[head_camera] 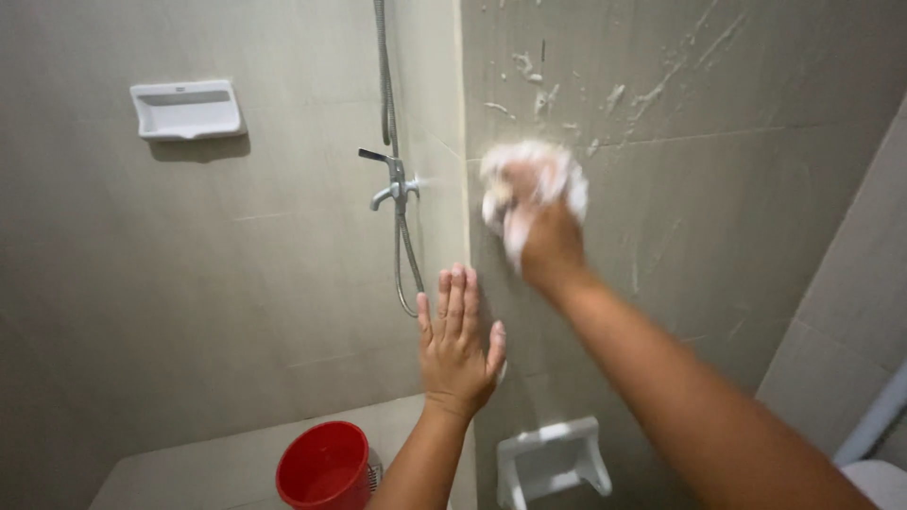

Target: Scrubbing the bathroom wall with a soapy sponge.

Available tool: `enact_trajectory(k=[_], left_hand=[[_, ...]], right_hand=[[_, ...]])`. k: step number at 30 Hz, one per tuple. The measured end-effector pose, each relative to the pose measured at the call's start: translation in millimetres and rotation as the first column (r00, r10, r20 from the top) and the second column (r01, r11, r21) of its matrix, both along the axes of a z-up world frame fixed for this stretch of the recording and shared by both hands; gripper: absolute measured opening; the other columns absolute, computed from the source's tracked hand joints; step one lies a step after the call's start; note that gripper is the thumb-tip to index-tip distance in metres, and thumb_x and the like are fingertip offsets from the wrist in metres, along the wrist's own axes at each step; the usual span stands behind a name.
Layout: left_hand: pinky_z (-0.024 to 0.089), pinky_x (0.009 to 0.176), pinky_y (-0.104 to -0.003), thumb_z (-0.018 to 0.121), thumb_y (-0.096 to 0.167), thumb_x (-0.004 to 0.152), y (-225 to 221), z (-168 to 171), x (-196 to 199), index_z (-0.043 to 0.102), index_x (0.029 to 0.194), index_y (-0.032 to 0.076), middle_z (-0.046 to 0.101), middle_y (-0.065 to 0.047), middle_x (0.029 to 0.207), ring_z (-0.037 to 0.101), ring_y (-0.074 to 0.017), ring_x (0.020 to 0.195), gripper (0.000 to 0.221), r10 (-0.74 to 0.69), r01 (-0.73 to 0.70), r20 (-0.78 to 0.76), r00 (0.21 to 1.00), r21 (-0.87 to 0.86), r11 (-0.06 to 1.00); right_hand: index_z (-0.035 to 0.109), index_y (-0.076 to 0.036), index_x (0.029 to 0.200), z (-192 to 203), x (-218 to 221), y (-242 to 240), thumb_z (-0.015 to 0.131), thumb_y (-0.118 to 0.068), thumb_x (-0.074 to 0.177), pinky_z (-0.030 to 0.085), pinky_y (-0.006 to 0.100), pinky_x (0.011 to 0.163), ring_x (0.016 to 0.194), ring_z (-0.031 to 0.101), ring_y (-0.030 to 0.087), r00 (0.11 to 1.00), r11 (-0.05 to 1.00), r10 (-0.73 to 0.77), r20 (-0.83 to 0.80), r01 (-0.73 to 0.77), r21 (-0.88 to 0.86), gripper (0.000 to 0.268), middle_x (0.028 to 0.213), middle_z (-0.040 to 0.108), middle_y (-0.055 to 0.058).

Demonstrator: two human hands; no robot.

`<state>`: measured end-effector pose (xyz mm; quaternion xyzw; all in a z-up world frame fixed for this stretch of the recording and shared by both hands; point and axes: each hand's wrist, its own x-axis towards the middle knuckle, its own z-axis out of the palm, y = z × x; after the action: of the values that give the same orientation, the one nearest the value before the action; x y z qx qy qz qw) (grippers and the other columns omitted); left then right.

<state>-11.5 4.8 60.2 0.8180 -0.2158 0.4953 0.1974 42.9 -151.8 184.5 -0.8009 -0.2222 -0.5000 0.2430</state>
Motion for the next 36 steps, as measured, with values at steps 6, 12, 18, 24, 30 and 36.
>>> enact_trajectory(k=[6,12,18,24,30,36], left_hand=[[0.013,0.128,-0.049,0.042,0.024,0.103,3,-14,2,0.025,0.163,0.01,0.025,-0.01,0.171,0.02,-0.0239,0.159,0.064,-0.052,0.044,-0.106,0.993,-0.079,0.996],[0.012,0.128,-0.05,0.044,0.017,0.097,4,-44,0,0.025,0.162,0.005,0.025,-0.014,0.17,0.019,-0.0268,0.159,0.069,-0.141,0.12,-0.147,0.979,-0.141,0.983],[0.013,0.125,-0.052,0.053,0.016,0.083,0,-78,-16,0.028,0.157,-0.001,0.027,-0.018,0.166,0.019,-0.0288,0.156,0.079,-0.157,0.137,-0.139,0.978,-0.144,0.98],[0.016,0.126,-0.05,0.053,0.015,0.086,6,-111,-22,0.032,0.155,-0.002,0.027,-0.017,0.167,0.021,-0.0259,0.157,0.075,-0.107,0.088,-0.181,0.978,-0.11,0.99],[0.012,0.125,-0.051,0.052,0.017,0.09,8,-79,-23,0.031,0.158,0.002,0.029,-0.015,0.167,0.024,-0.025,0.155,0.073,-0.027,0.025,-0.154,0.988,-0.019,1.0],[0.015,0.128,-0.048,0.051,0.02,0.096,-1,14,-23,0.03,0.161,0.004,0.031,-0.012,0.168,0.026,-0.0228,0.158,0.069,-0.09,0.088,-0.031,0.995,-0.075,0.993]], right_hand=[[0.054,-0.013,0.143,8,-17,12,0.049,0.007,0.093,0.048,0.047,0.105,0.121,0.057,0.039,0.972,0.991,0.088,0.219,-0.108,0.083,0.054,0.131,0.054,0.02],[0.055,-0.015,0.13,-102,-14,10,0.065,-0.005,0.09,0.039,0.057,0.107,0.117,0.054,0.035,0.948,0.962,-0.169,0.27,0.218,-0.161,0.042,0.122,0.055,0.015],[0.051,-0.015,0.125,-166,-39,14,0.075,-0.022,0.081,0.04,0.052,0.098,0.115,0.052,0.036,0.988,0.976,0.036,0.147,-0.003,-0.218,0.051,0.118,0.054,0.013],[0.048,-0.014,0.136,-210,-48,7,0.072,-0.014,0.083,0.04,0.049,0.107,0.122,0.052,0.032,0.997,0.949,0.044,0.061,-0.023,-0.315,0.058,0.126,0.053,0.01],[0.046,-0.011,0.14,-182,-46,4,0.068,-0.01,0.082,0.039,0.05,0.109,0.127,0.05,0.037,0.998,0.961,0.047,-0.031,-0.053,-0.272,0.062,0.13,0.054,0.013],[0.049,-0.012,0.139,-71,-48,7,0.068,-0.008,0.084,0.039,0.052,0.105,0.122,0.05,0.04,1.0,0.984,-0.006,-0.004,0.005,-0.179,0.059,0.125,0.053,0.016]])
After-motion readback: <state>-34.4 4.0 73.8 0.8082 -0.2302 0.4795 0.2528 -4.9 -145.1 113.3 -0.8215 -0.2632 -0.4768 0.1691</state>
